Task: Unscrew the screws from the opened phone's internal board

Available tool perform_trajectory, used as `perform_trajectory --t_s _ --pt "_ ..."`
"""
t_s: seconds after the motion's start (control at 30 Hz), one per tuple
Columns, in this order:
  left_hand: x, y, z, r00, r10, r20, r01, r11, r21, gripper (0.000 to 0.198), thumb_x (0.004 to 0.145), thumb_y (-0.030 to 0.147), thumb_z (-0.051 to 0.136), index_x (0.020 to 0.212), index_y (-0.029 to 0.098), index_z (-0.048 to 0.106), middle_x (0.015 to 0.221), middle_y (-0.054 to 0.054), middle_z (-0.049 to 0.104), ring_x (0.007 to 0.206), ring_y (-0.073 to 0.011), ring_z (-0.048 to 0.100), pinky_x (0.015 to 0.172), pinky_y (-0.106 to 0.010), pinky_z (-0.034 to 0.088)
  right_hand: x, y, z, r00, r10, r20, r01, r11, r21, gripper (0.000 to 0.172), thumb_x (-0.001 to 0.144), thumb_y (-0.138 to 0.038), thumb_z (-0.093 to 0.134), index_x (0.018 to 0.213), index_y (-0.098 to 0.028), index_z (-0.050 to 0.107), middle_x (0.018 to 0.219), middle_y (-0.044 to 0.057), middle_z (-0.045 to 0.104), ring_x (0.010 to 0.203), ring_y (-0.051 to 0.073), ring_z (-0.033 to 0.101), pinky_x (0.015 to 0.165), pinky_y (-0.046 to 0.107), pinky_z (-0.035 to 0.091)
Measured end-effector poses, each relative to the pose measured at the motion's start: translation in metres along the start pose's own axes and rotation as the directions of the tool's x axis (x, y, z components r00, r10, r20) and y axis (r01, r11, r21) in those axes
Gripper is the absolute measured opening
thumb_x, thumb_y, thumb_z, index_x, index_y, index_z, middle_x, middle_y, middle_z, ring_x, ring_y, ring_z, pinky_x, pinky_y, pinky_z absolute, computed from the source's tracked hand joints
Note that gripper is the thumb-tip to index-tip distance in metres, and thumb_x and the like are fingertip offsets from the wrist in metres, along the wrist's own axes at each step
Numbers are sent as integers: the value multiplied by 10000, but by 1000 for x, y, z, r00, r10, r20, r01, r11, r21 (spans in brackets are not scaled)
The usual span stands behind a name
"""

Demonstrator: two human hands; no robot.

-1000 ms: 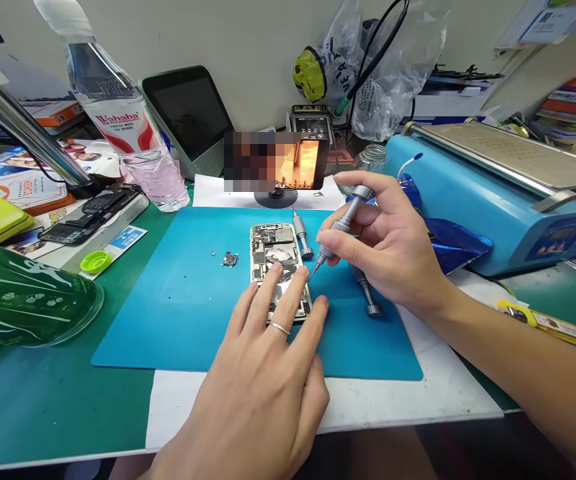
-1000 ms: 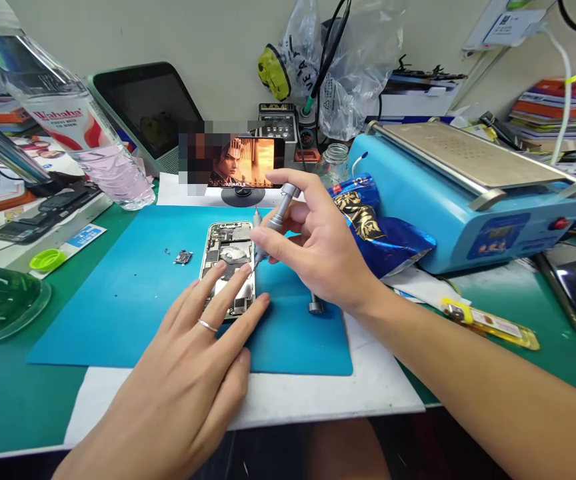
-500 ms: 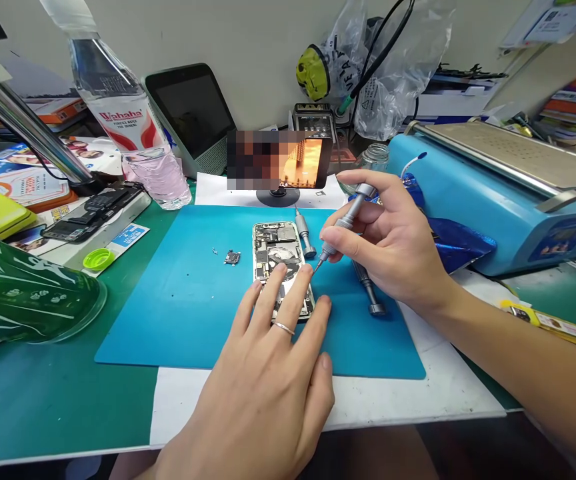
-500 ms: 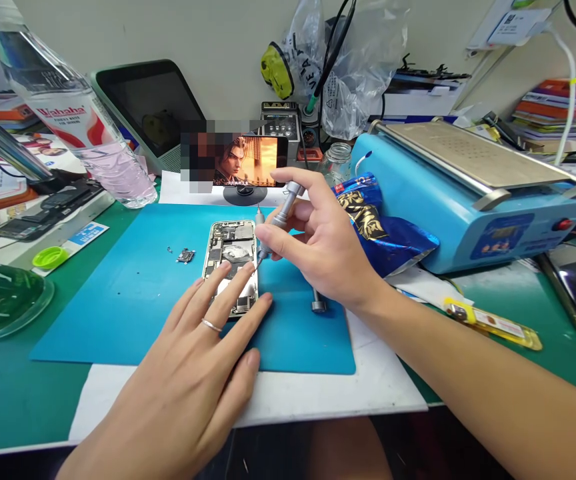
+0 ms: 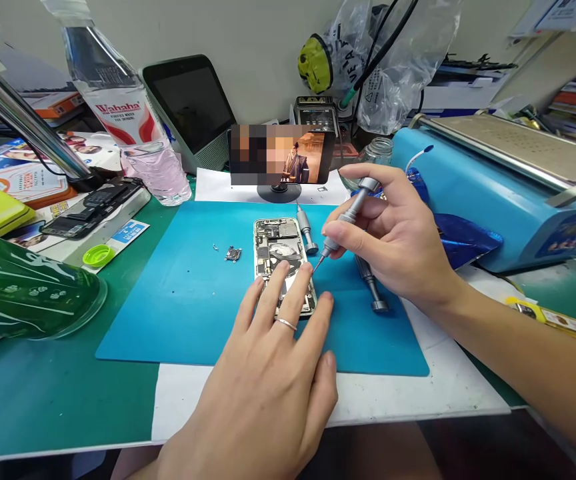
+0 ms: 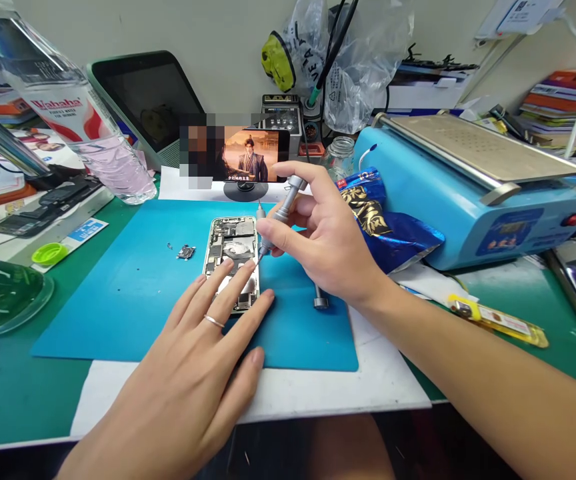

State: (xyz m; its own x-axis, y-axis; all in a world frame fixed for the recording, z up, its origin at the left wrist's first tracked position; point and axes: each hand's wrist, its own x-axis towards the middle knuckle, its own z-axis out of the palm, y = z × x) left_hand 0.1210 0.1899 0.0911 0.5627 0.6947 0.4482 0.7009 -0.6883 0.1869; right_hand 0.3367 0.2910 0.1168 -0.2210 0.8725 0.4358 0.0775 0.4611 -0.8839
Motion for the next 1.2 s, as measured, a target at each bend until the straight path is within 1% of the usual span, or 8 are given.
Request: perform_trajectory --t_s 0.17,0.33,0.43,0.53,0.63,0.8,1.07,1.2 --pt "-1 1 1 1000 -4 17 4 1000 2 486 1185 276 450 1571 118 698 1746 -211 562 1636 -475 526 1249 -728 555 1 -1 1 1000 19 -2 -19 1000 5 492 985 -130 872 1348 -338 612 888 -63 775 715 153 800 649 297 733" --pt "-4 1 5 1000 -17 22 16 999 32 521 1202 305 424 1659 118 589 1798 -177 512 1675 -452 484 1296 -679 492 1 1 2 1000 25 6 -25 999 40 516 976 -140 886 1360 -329 598 883 -71 783 675 133 770 632 266 711" --pt "-7 0 10 1000 -7 2 6 998 59 527 1212 345 403 1670 133 557 1809 -153 503 1683 -426 481 1312 -625 454 1 -1 2 1000 24 12 -24 999 38 534 966 -217 925 1373 -329 599 870 -69 784 663 136 752 616 261 700" --pt "-8 -2 14 1000 3 -13 -1 994 105 538 1221 393 376 1682 160 526 1791 -113 539 1685 -385 488 1313 -581 437 -1 -4 2 997 76 -9 -76 997 0 538 962 -342 951 1380 -330 611 874 -53 775 669 156 755 616 291 713" --pt "-7 -2 15 1000 1 -16 1 991 134 545 1220 399 366 1694 165 495 1797 -97 532 1690 -371 482 1311 -565 430 -1 -8 2 993 111 -27 -112 994 -20 570 945 -437 967 1378 -337 611 883 -46 776 661 165 756 616 313 719" --pt "-5 -2 15 1000 -14 -15 16 992 125 540 1202 362 380 1693 165 484 1797 -80 535 1687 -359 488 1319 -553 400 0 -9 2 991 130 -12 -130 991 35 564 916 -399 994 1338 -362 621 879 -59 790 651 154 751 619 303 719" --pt "-7 -2 14 1000 -20 10 18 994 109 570 1207 379 385 1728 157 442 1827 -85 499 1714 -367 439 1366 -509 252 -2 -8 3 989 149 -4 -149 988 38 588 901 -443 1007 1341 -367 626 863 -57 791 655 171 780 618 329 717" --pt "-7 -1 15 1000 -19 9 17 994 110 571 1206 376 377 1724 144 443 1822 -86 506 1709 -373 442 1361 -508 243 -1 -9 3 989 146 10 -146 988 46 571 907 -432 1005 1330 -368 627 852 -64 794 645 156 768 619 310 709"
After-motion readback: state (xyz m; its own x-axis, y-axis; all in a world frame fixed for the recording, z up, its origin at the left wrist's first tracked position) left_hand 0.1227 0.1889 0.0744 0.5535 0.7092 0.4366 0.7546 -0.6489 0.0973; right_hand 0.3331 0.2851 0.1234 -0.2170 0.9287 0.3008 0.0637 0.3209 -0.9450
